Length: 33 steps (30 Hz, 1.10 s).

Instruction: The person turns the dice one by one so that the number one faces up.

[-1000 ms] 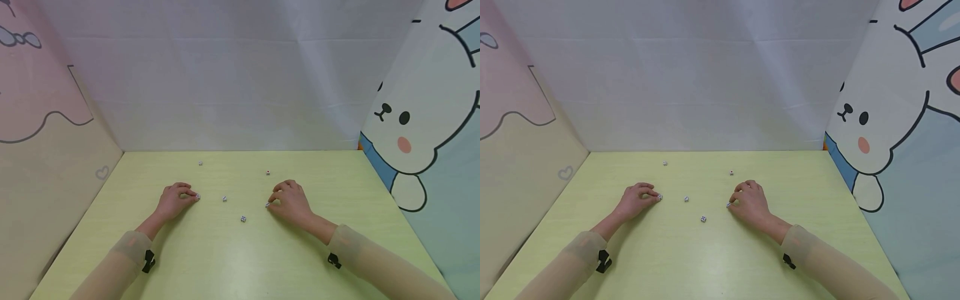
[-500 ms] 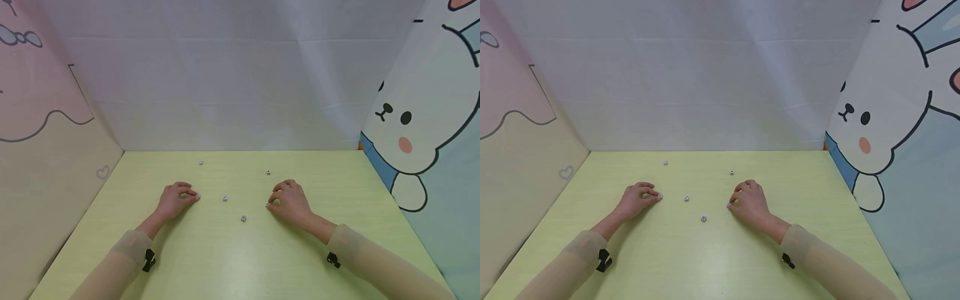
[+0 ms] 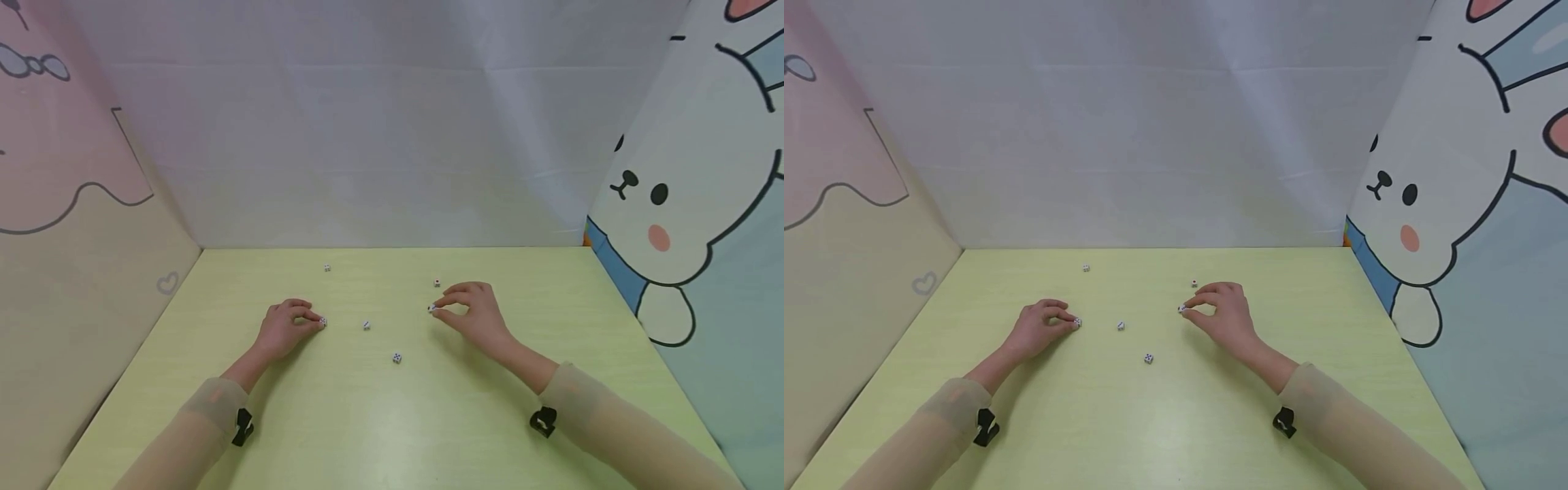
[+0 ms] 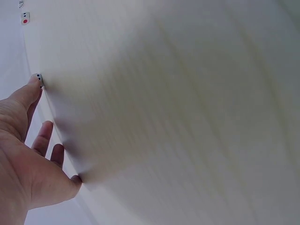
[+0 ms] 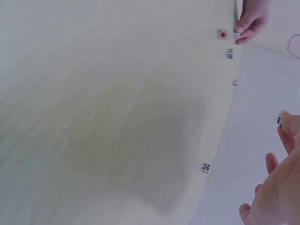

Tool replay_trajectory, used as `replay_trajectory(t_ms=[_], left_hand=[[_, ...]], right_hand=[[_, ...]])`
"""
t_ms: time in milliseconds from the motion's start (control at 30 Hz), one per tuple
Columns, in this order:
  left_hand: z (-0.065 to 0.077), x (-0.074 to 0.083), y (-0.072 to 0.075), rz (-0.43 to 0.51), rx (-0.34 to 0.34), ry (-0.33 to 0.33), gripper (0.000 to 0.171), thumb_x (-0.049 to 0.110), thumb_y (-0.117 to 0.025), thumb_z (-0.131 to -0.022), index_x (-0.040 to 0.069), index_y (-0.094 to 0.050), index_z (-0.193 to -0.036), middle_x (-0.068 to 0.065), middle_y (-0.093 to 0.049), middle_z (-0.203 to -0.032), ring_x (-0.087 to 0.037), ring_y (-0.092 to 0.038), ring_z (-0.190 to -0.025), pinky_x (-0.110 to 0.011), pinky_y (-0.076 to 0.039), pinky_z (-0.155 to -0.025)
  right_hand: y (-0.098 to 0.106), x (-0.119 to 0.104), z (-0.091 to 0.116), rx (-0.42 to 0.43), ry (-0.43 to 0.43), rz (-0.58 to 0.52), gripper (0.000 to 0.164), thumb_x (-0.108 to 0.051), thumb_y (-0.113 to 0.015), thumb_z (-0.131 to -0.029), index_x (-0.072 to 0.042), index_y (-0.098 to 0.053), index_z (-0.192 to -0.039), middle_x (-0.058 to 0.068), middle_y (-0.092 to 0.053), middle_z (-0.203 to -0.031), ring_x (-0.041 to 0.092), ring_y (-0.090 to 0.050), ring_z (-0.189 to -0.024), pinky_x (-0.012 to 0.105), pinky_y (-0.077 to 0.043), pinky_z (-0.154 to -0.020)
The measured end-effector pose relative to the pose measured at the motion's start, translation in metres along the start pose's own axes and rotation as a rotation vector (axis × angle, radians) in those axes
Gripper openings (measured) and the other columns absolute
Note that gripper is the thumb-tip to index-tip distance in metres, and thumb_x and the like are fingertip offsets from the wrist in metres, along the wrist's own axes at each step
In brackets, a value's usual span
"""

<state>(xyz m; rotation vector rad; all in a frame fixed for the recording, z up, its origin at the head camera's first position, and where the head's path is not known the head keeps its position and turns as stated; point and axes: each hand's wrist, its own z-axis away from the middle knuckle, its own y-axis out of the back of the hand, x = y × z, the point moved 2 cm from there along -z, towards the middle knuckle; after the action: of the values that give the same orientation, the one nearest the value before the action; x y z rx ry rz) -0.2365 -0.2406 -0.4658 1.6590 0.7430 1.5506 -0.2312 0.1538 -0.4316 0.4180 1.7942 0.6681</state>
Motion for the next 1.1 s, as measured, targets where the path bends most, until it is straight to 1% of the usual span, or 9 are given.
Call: replay_trajectory(t_ms=[100,300,500,567,633,733,833,933,1100], left_hand=[[0.000,0.000,0.001,-0.005,0.002,-0.005,0.020,0.029,-0.075,-0.096,0.012,-0.081,-0.104,-0.018,-0.058,-0.138,-0.051,-0.038,-0.133,-0.065,-0.028,-0.109],[0.001,0.001,0.002,-0.012,-0.003,-0.001,0.022,0.030,-0.075,-0.096,0.012,-0.080,-0.105,-0.018,-0.058,-0.138,-0.052,-0.038,-0.133,-0.066,-0.028,-0.109],[0.002,0.002,0.002,-0.011,-0.001,-0.001,0.022,0.030,-0.075,-0.096,0.012,-0.081,-0.105,-0.018,-0.058,-0.138,-0.052,-0.038,-0.133,-0.066,-0.028,-0.109],[0.002,0.003,0.003,-0.012,0.001,-0.005,0.021,0.030,-0.075,-0.096,0.012,-0.081,-0.105,-0.018,-0.058,-0.138,-0.052,-0.038,-0.133,-0.066,-0.028,-0.109],[0.002,0.003,0.003,-0.011,0.002,-0.011,0.021,0.030,-0.075,-0.096,0.011,-0.081,-0.105,-0.018,-0.058,-0.137,-0.052,-0.038,-0.132,-0.065,-0.028,-0.109],[0.002,0.004,0.003,-0.013,0.005,-0.019,0.021,0.029,-0.075,-0.095,0.011,-0.081,-0.105,-0.019,-0.059,-0.137,-0.051,-0.039,-0.132,-0.065,-0.028,-0.109],[0.002,0.003,0.003,-0.019,0.006,-0.025,0.021,0.029,-0.075,-0.095,0.011,-0.081,-0.105,-0.019,-0.059,-0.136,-0.051,-0.040,-0.131,-0.065,-0.029,-0.108],[0.001,0.003,0.003,-0.022,0.009,-0.026,0.021,0.029,-0.075,-0.095,0.011,-0.081,-0.105,-0.018,-0.059,-0.136,-0.051,-0.041,-0.131,-0.064,-0.030,-0.108],[0.001,0.003,0.003,-0.025,0.007,-0.029,0.019,0.028,-0.075,-0.096,0.012,-0.081,-0.104,-0.018,-0.059,-0.136,-0.051,-0.041,-0.131,-0.064,-0.030,-0.107]], right_hand=[[0.005,-0.003,0.000,0.012,-0.023,-0.122,0.016,-0.028,-0.083,-0.089,-0.018,-0.083,-0.102,0.005,-0.063,-0.125,0.032,-0.036,-0.130,0.053,-0.033,-0.102],[0.006,-0.004,0.000,0.044,-0.038,-0.253,0.019,-0.024,-0.080,-0.091,-0.011,-0.082,-0.104,0.009,-0.067,-0.122,0.030,-0.051,-0.125,0.057,-0.035,-0.107],[0.000,0.007,0.005,0.051,-0.173,-0.329,0.026,-0.029,-0.080,-0.091,-0.010,-0.081,-0.109,0.008,-0.067,-0.125,0.027,-0.052,-0.127,0.054,-0.039,-0.107],[-0.004,0.012,0.007,0.053,-0.202,-0.340,0.027,-0.029,-0.080,-0.091,-0.009,-0.081,-0.109,0.011,-0.066,-0.128,0.028,-0.052,-0.128,0.053,-0.039,-0.108],[-0.007,0.017,0.008,0.058,-0.204,-0.332,0.025,-0.026,-0.080,-0.091,-0.007,-0.081,-0.108,0.015,-0.065,-0.130,0.030,-0.052,-0.129,0.053,-0.039,-0.108],[-0.012,0.023,0.010,0.060,-0.185,-0.259,0.019,-0.022,-0.081,-0.090,-0.007,-0.082,-0.103,0.017,-0.067,-0.126,0.032,-0.053,-0.126,0.052,-0.035,-0.110],[-0.018,0.028,0.012,0.049,-0.179,-0.143,0.017,-0.023,-0.083,-0.089,-0.011,-0.084,-0.100,0.013,-0.069,-0.121,0.034,-0.049,-0.126,0.051,-0.029,-0.111],[-0.023,0.032,0.014,0.031,-0.201,-0.045,0.017,-0.028,-0.083,-0.088,-0.015,-0.084,-0.099,0.009,-0.068,-0.122,0.036,-0.040,-0.131,0.052,-0.025,-0.111],[-0.028,0.035,0.018,0.017,-0.232,0.020,0.016,-0.032,-0.085,-0.086,-0.020,-0.084,-0.098,0.006,-0.065,-0.125,0.038,-0.033,-0.136,0.053,-0.030,-0.110]])
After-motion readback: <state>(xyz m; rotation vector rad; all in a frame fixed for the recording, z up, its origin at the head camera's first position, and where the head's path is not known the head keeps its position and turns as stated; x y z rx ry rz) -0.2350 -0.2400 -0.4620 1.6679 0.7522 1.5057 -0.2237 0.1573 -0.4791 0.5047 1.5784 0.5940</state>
